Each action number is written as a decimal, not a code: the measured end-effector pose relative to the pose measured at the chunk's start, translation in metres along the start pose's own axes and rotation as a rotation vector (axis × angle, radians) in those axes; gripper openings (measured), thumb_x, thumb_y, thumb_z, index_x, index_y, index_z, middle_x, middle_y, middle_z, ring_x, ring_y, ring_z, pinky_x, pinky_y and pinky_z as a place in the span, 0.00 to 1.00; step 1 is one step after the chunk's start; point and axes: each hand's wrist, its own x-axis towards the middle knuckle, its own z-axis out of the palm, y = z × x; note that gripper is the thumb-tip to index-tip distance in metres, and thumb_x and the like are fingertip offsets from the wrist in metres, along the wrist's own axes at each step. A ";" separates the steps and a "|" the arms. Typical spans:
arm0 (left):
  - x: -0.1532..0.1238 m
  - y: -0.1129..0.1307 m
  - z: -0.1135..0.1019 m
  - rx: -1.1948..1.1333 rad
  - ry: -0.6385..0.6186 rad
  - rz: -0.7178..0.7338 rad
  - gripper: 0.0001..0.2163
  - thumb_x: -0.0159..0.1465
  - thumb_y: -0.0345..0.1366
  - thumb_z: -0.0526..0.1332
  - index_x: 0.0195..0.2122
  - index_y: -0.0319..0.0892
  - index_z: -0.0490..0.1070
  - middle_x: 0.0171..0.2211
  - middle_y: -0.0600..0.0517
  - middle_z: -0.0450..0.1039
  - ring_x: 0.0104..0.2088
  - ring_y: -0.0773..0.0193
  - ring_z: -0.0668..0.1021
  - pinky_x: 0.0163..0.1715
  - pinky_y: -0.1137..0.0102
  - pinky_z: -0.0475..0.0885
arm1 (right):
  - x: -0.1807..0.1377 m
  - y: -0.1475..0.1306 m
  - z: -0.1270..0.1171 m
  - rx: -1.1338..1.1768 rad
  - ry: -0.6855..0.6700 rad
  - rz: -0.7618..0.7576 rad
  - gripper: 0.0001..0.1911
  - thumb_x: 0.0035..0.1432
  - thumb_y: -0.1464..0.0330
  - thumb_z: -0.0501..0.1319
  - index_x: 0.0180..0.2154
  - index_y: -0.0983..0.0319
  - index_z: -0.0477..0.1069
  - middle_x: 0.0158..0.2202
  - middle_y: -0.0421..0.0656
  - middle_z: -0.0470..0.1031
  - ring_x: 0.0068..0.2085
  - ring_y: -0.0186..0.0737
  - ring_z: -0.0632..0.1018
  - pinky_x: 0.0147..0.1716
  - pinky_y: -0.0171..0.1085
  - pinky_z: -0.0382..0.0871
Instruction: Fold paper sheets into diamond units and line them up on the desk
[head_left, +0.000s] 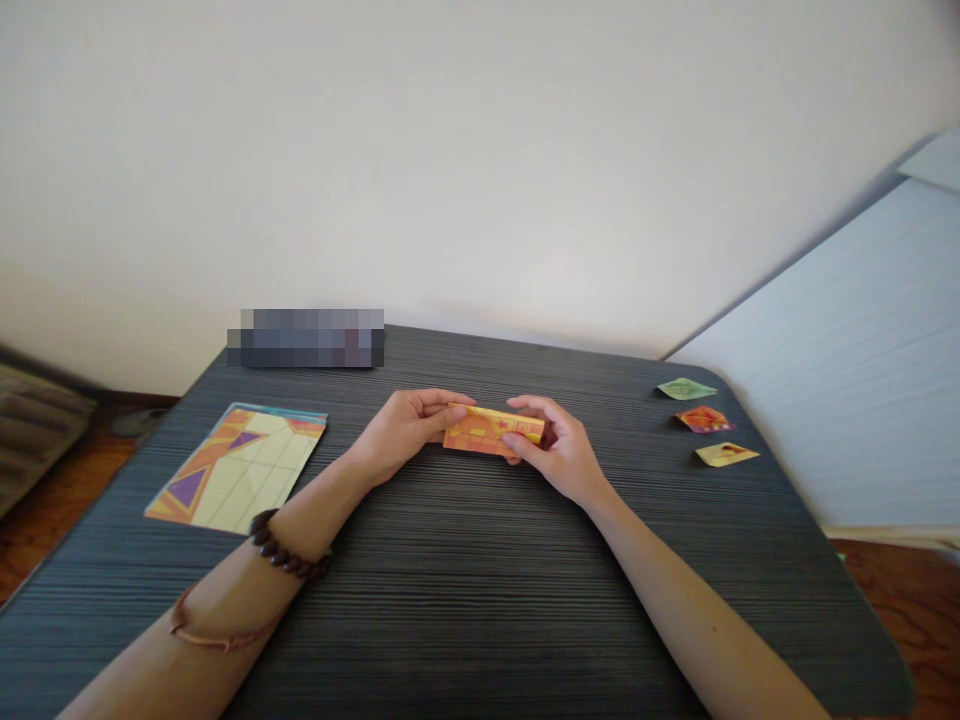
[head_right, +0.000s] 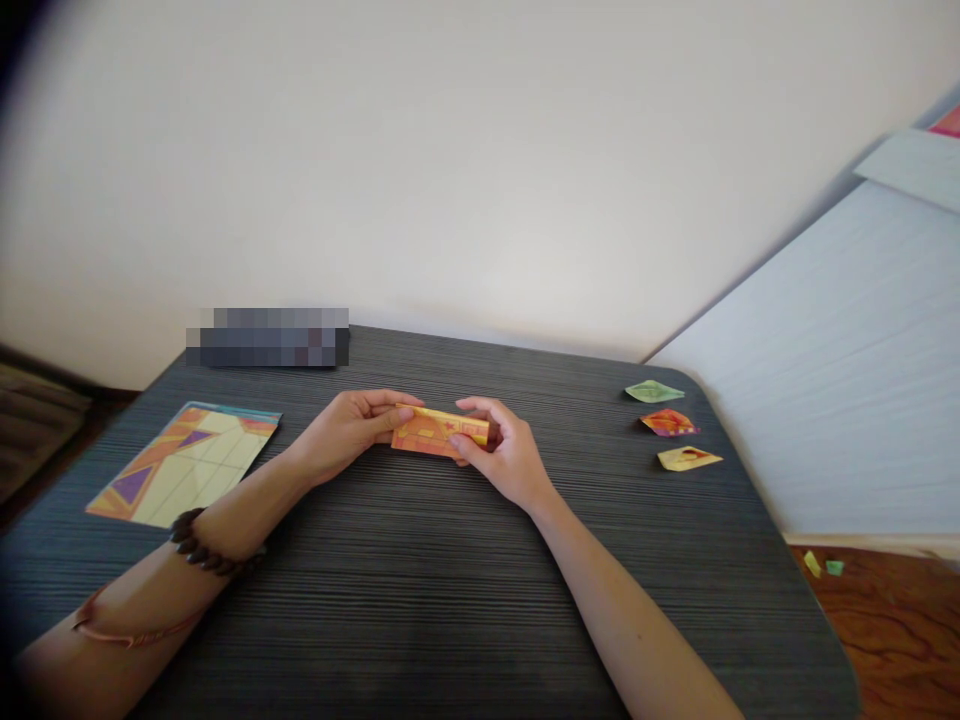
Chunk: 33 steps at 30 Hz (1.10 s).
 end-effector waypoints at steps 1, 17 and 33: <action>0.000 0.000 0.000 -0.009 -0.002 -0.005 0.16 0.56 0.40 0.65 0.43 0.38 0.72 0.35 0.48 0.79 0.36 0.61 0.80 0.41 0.67 0.73 | 0.000 -0.001 0.000 0.004 0.000 0.004 0.20 0.50 0.64 0.65 0.46 0.56 0.66 0.34 0.39 0.69 0.31 0.36 0.77 0.31 0.39 0.78; -0.001 0.002 0.001 0.035 0.025 -0.007 0.17 0.54 0.41 0.66 0.42 0.38 0.73 0.34 0.48 0.79 0.35 0.61 0.80 0.39 0.67 0.73 | 0.000 -0.002 -0.001 -0.003 -0.024 0.015 0.20 0.51 0.64 0.64 0.47 0.55 0.65 0.34 0.39 0.70 0.29 0.35 0.77 0.31 0.39 0.78; -0.002 0.003 0.002 -0.004 0.039 0.008 0.14 0.54 0.39 0.66 0.40 0.37 0.75 0.38 0.45 0.79 0.35 0.60 0.80 0.41 0.64 0.73 | 0.001 -0.002 0.000 -0.007 -0.003 0.045 0.21 0.51 0.62 0.64 0.47 0.55 0.64 0.35 0.40 0.72 0.29 0.37 0.78 0.32 0.41 0.78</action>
